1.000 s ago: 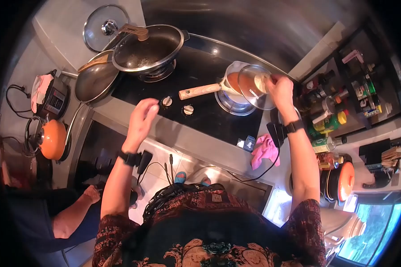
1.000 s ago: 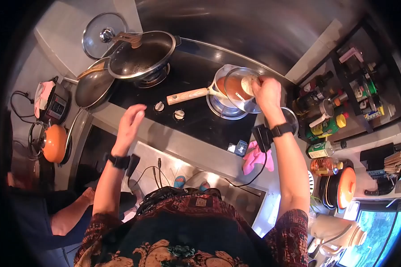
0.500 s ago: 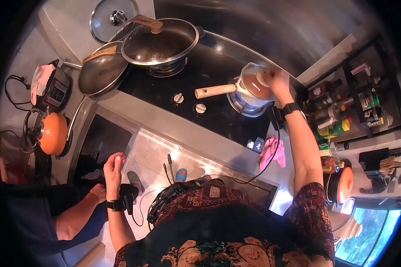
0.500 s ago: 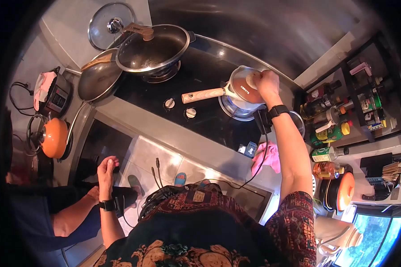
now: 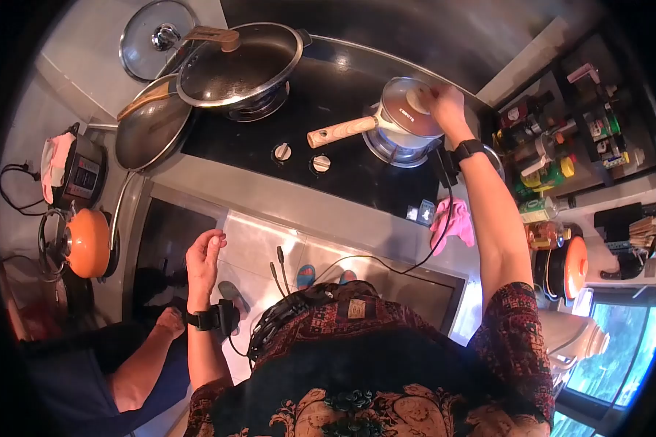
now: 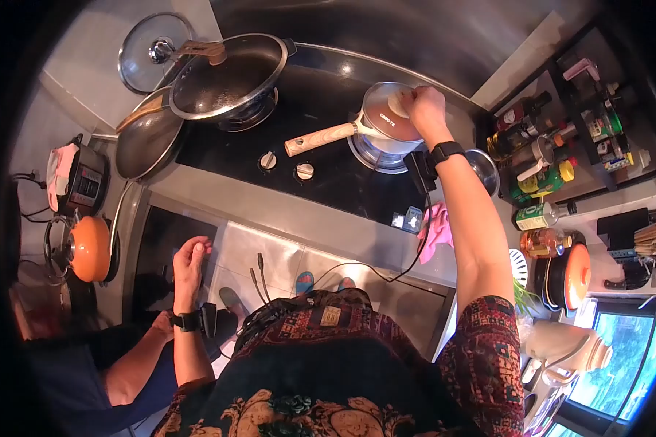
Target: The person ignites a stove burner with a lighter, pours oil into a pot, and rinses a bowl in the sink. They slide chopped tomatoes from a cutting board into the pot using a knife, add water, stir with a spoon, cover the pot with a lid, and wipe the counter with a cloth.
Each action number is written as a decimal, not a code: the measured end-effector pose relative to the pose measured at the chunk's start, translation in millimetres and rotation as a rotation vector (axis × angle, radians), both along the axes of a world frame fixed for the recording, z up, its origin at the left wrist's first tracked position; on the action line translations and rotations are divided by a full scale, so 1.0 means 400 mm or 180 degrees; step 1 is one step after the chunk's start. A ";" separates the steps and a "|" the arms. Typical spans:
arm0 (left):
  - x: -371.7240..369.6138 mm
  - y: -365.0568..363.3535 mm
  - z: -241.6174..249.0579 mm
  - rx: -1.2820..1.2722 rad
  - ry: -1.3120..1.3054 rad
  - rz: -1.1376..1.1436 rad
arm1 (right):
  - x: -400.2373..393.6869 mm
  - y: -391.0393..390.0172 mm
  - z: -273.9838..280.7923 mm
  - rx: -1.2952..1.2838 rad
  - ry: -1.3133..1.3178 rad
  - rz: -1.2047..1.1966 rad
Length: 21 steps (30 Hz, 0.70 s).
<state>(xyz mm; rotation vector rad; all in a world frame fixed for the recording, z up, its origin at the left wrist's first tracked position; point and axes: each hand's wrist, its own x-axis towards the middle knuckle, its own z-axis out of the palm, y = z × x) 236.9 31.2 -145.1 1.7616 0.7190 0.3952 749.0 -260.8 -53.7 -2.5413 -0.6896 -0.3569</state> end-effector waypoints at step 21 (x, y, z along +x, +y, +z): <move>0.245 -0.179 0.080 0.0014 -0.0009 -0.1087 | -0.485 -0.526 -0.344 -0.0170 0.1021 -0.0694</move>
